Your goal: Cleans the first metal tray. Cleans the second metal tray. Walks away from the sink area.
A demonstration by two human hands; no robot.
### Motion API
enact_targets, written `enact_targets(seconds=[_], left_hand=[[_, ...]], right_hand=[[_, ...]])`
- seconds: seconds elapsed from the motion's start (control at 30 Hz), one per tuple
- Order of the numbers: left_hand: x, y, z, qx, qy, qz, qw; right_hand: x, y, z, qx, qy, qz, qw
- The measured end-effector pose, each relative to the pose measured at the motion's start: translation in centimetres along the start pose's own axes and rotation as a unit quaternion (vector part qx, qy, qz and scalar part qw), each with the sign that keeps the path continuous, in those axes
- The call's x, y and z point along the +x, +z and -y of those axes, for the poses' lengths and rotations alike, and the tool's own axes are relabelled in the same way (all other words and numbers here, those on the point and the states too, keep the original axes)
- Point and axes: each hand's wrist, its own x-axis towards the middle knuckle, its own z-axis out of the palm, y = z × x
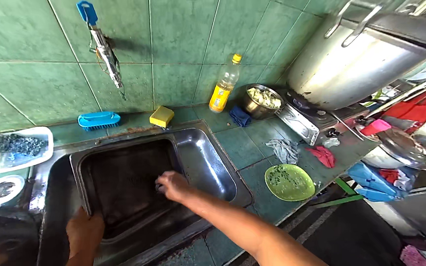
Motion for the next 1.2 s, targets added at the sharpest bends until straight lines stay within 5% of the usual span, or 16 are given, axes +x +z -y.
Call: enact_targets(seconds=[0.13,0.23,0.47,0.57,0.67,0.77,0.87,1.0,1.2], left_hand=[[1.1,-0.2,2.0,0.008,-0.059,0.045,0.997],[2.6,0.3,2.8,0.046,-0.103,0.057,0.992],[4.3,0.9,1.7,0.081,-0.089,0.037,0.992],[4.4,2.1,0.1,0.085,-0.061,0.025,0.994],[5.6,2.8,-3.9,0.025,0.074,-0.007,0.997],[8.2,2.0,-11.9,-0.037,0.17,0.039,0.984],[11.5,1.9,-18.5,-0.188,0.17,0.107,0.961],[13.1,1.7,-23.2,-0.395,0.066,0.133,0.907],[14.5,2.4,-24.1,-0.414,-0.01,0.143,0.899]], right_hand=[[0.9,-7.4,-4.1,-0.013,0.062,-0.145,0.987],[2.4,-9.3,-8.3,-0.083,0.177,-0.1,0.976],[5.6,-6.5,-12.6,-0.183,0.211,-0.045,0.959],[8.9,-10.4,-8.0,-0.119,0.165,-0.212,0.956],[12.2,-18.2,1.8,-0.047,0.069,-0.337,0.938],[14.4,-24.8,12.5,-0.044,-0.004,-0.365,0.93],[16.5,-27.3,19.6,-0.101,-0.034,-0.342,0.933],[18.2,-27.6,21.6,-0.236,-0.061,-0.283,0.928],[17.9,-28.3,20.2,-0.218,-0.021,-0.28,0.935]])
